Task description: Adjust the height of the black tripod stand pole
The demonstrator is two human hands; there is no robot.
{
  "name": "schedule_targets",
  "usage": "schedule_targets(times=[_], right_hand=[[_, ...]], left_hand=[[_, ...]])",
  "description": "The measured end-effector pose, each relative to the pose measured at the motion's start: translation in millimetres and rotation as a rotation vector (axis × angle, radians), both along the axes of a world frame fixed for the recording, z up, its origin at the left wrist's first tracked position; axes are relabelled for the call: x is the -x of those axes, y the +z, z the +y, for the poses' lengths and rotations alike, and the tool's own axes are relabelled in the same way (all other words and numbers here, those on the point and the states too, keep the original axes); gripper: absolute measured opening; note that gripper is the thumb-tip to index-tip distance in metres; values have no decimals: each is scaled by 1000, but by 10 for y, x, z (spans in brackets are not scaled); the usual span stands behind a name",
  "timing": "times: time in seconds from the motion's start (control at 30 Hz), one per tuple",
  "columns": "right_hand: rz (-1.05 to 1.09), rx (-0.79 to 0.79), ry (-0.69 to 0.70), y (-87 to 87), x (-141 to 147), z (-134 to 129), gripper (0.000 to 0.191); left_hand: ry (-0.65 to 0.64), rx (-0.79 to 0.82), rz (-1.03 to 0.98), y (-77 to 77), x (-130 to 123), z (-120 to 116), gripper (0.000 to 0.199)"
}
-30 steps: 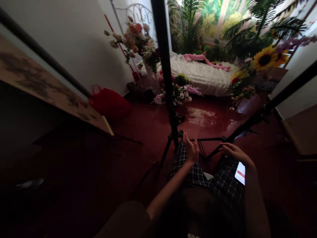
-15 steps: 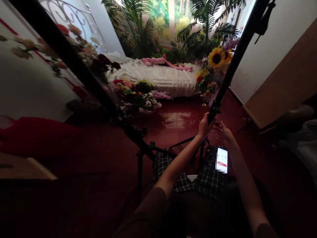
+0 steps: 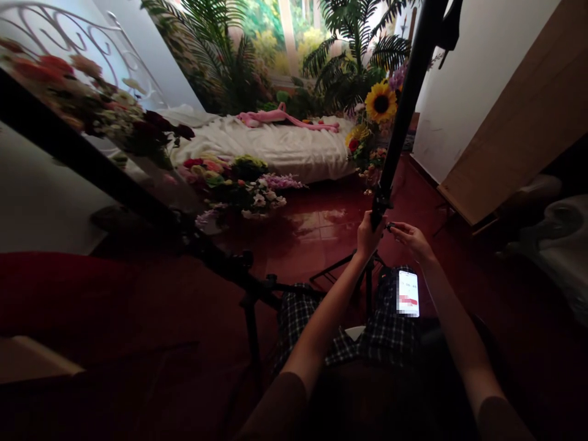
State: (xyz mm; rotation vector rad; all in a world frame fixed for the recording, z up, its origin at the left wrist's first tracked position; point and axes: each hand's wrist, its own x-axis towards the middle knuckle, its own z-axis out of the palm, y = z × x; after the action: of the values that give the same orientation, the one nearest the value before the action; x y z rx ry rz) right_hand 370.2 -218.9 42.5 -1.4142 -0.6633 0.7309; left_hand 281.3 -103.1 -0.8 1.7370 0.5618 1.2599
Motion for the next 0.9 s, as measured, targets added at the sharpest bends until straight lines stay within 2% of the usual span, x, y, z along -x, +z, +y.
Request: schedule_targets(times=[0.2, 0.33, 0.43, 0.53, 0.6, 0.63, 0.7, 0.77, 0.9], right_hand=[[-202, -66, 31, -42, -93, 7, 43], [-357, -108, -3, -134, -128, 82, 13], [-456, -118, -64, -182, -111, 114, 13], [-477, -130, -143, -133, -68, 84, 14], [-457, -163, -137, -35, -15, 65, 10], [-447, -181, -108, 27, 24, 71, 15], [-448, -206, -34, 160, 129, 140, 37], [-474, -208, 14, 276, 258, 291, 54], [-447, -182, -23, 387, 462, 692, 60]], left_hand=[[14, -4, -29, -22, -27, 9, 30], [27, -10, -34, -33, -34, 19, 30], [9, -10, -31, -24, -24, 18, 28], [10, -15, -26, -5, -9, 9, 26], [21, -20, -22, 1, -4, 3, 25], [24, -23, -18, 0, -4, 2, 25], [27, -23, -8, -11, -13, 6, 25], [30, -18, -9, -29, -30, 16, 27], [49, -24, -25, -68, -63, 43, 32]])
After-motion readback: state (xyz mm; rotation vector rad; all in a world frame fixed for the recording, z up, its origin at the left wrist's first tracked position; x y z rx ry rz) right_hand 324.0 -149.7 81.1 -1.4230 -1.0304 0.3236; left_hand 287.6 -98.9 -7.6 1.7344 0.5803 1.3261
